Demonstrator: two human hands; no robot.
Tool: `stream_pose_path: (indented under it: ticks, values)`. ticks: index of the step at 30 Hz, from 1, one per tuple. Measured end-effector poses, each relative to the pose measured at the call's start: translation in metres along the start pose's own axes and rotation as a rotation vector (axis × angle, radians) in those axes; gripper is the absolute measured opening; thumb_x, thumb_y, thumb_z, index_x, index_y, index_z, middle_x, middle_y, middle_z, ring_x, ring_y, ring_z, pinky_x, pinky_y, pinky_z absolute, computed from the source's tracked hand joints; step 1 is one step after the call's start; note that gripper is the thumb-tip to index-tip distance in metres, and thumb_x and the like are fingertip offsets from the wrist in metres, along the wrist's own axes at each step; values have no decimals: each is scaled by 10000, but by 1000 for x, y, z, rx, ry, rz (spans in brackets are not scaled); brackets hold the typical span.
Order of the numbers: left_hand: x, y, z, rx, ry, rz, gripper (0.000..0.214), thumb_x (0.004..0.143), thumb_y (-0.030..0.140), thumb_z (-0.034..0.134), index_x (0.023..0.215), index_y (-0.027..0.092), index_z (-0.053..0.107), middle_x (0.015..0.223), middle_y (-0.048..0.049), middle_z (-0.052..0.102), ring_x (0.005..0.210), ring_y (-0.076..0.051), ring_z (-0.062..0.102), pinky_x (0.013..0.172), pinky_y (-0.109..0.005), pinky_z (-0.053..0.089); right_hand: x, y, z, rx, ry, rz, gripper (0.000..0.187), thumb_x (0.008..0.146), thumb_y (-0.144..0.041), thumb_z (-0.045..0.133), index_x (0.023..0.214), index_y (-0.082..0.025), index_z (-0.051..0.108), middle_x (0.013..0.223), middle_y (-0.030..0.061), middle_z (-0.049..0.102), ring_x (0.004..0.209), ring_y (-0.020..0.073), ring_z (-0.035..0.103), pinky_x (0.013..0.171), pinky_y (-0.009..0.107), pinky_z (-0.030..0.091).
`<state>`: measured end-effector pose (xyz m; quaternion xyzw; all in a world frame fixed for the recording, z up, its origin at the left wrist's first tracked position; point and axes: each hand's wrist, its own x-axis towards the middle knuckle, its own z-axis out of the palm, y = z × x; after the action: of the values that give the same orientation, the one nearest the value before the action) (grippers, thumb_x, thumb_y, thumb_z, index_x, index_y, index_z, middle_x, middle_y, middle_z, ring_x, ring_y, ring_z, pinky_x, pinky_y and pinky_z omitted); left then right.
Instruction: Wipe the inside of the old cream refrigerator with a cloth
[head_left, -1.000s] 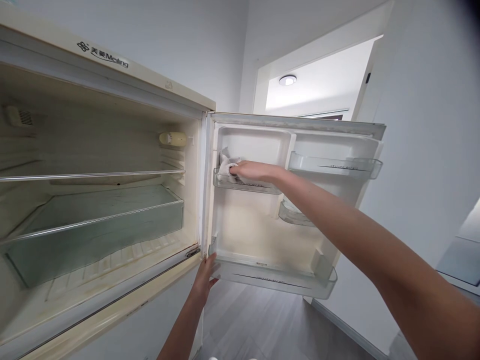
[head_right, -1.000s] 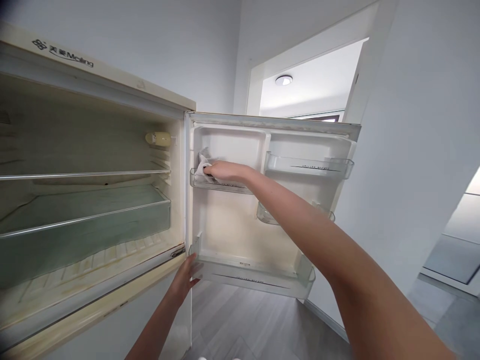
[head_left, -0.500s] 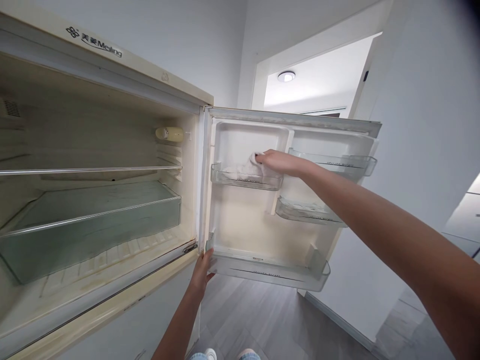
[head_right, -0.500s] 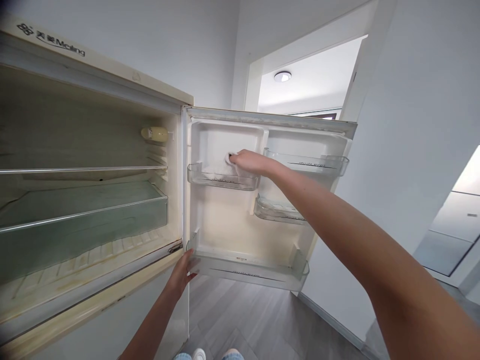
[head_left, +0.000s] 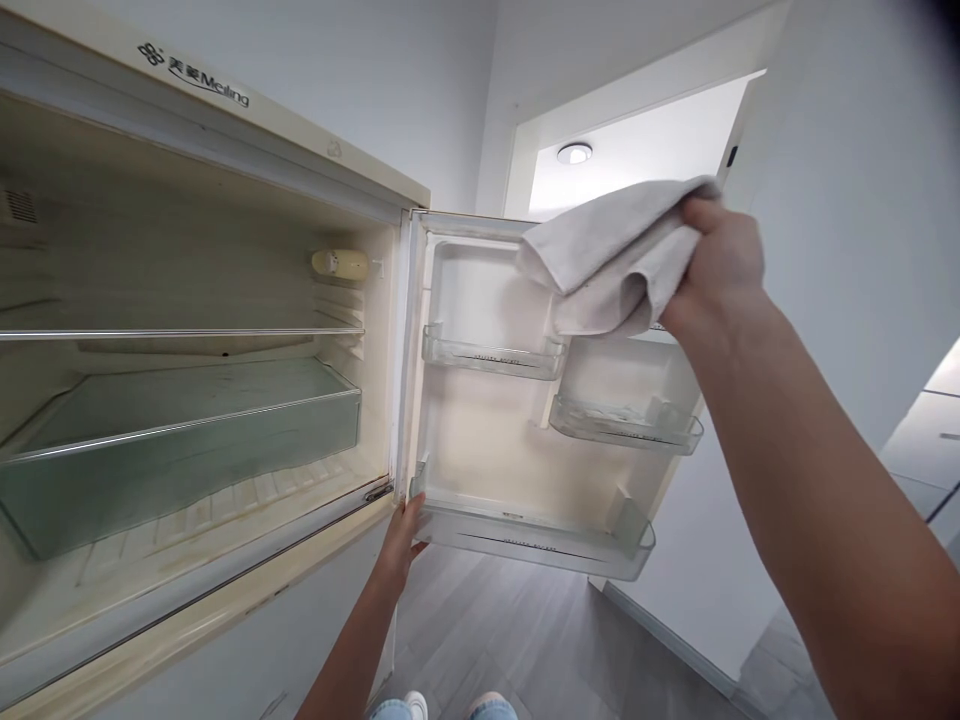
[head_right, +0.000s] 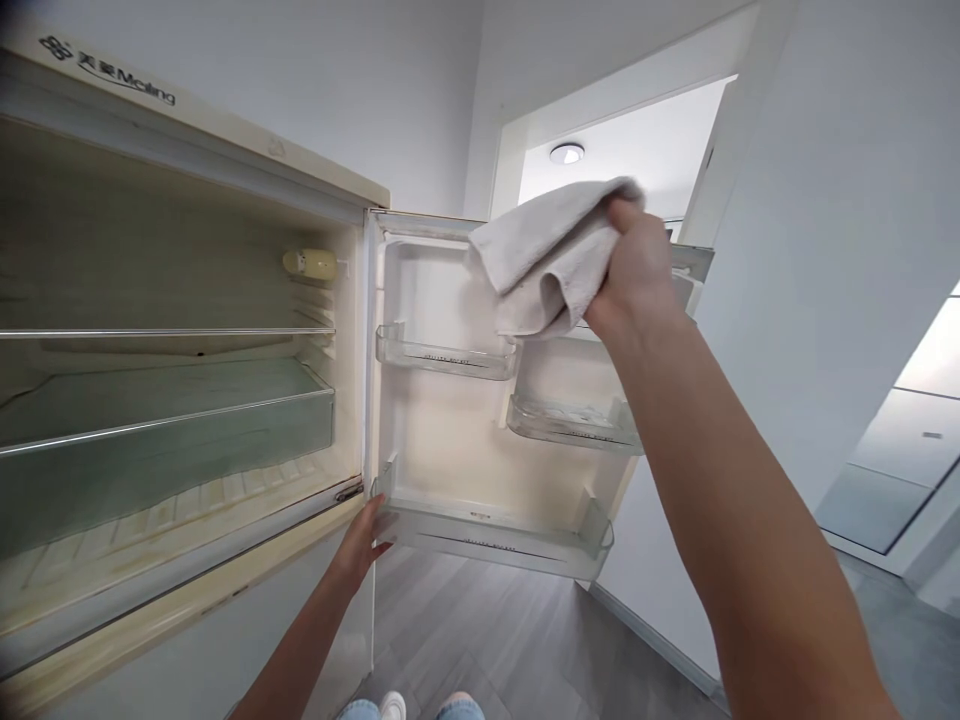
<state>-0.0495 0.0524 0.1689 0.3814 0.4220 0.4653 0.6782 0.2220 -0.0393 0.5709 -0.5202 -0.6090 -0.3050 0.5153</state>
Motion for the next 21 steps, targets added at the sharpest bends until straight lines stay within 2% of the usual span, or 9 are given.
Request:
stream_pose_path:
  ticks: [3, 5, 7, 8, 10, 12, 13, 15, 21]
  values:
    - [0, 0, 1, 4, -2, -2, 547, 708, 623, 592, 1149, 306, 520, 1366, -67, 527, 1234, -263, 500, 849, -379, 478, -13, -22, -15, 201, 197, 206, 635, 940, -412, 9, 1330, -251, 482, 1255, 82, 576, 1080, 277, 585, 719, 410, 510]
    - [0, 0, 1, 7, 0, -3, 545, 711, 622, 588, 1147, 304, 518, 1377, -68, 518, 1242, -264, 494, 844, -377, 475, -22, -38, -15, 155, 366, 141, 515, 941, -395, 156, 1240, -253, 551, 1194, 64, 607, 1103, 265, 568, 797, 392, 496]
    - [1, -1, 1, 10, 3, -4, 548, 714, 621, 582, 1153, 301, 513, 1379, -71, 517, 1244, -264, 491, 843, -377, 470, -30, -47, -8, -32, 399, -35, 401, 910, -309, 308, 1185, -193, 576, 1125, 85, 635, 1082, 253, 573, 871, 377, 463]
    - [1, -1, 1, 12, 6, -3, 550, 716, 621, 579, 1157, 299, 511, 1379, -73, 517, 1245, -264, 489, 842, -376, 468, -34, -47, -2, -155, 328, -133, 375, 888, -271, 359, 1171, -158, 578, 1119, 103, 639, 1082, 258, 571, 899, 382, 446]
    - [2, -1, 1, 12, 6, -1, 560, 714, 625, 578, 1165, 300, 508, 1384, -73, 512, 1250, -263, 485, 837, -373, 467, -42, -42, 14, -383, 63, -288, 356, 855, -234, 424, 1151, -108, 578, 1189, 144, 618, 1155, 293, 529, 950, 421, 414]
    - [2, -2, 0, 12, 2, 2, 568, 711, 626, 582, 1174, 306, 506, 1395, -69, 503, 1256, -265, 479, 831, -370, 468, -50, -32, 31, -537, -181, -404, 348, 833, -228, 478, 1138, -98, 582, 1286, 165, 569, 1286, 330, 415, 1019, 468, 356]
    - [2, -2, 0, 11, 0, 4, 571, 710, 625, 585, 1177, 307, 506, 1398, -69, 501, 1259, -266, 478, 831, -369, 468, -54, -27, 38, -578, -250, -439, 345, 830, -224, 486, 1137, -103, 583, 1304, 165, 559, 1333, 331, 359, 1048, 486, 321]
    - [2, -2, 0, 11, -3, 7, 586, 706, 626, 590, 1186, 303, 505, 1397, -77, 503, 1255, -273, 481, 834, -373, 468, -62, -20, 48, -606, -307, -466, 328, 835, -210, 467, 1122, -113, 592, 1269, 168, 583, 1369, 303, 319, 1083, 494, 273]
    - [2, -2, 2, 11, -6, 0, 624, 679, 645, 608, 1202, 326, 495, 1372, -61, 522, 1238, -270, 492, 855, -381, 469, -71, -31, 46, -515, -292, -307, 335, 855, -208, 376, 1100, -133, 591, 1235, 161, 598, 1225, 298, 483, 1031, 507, 340]
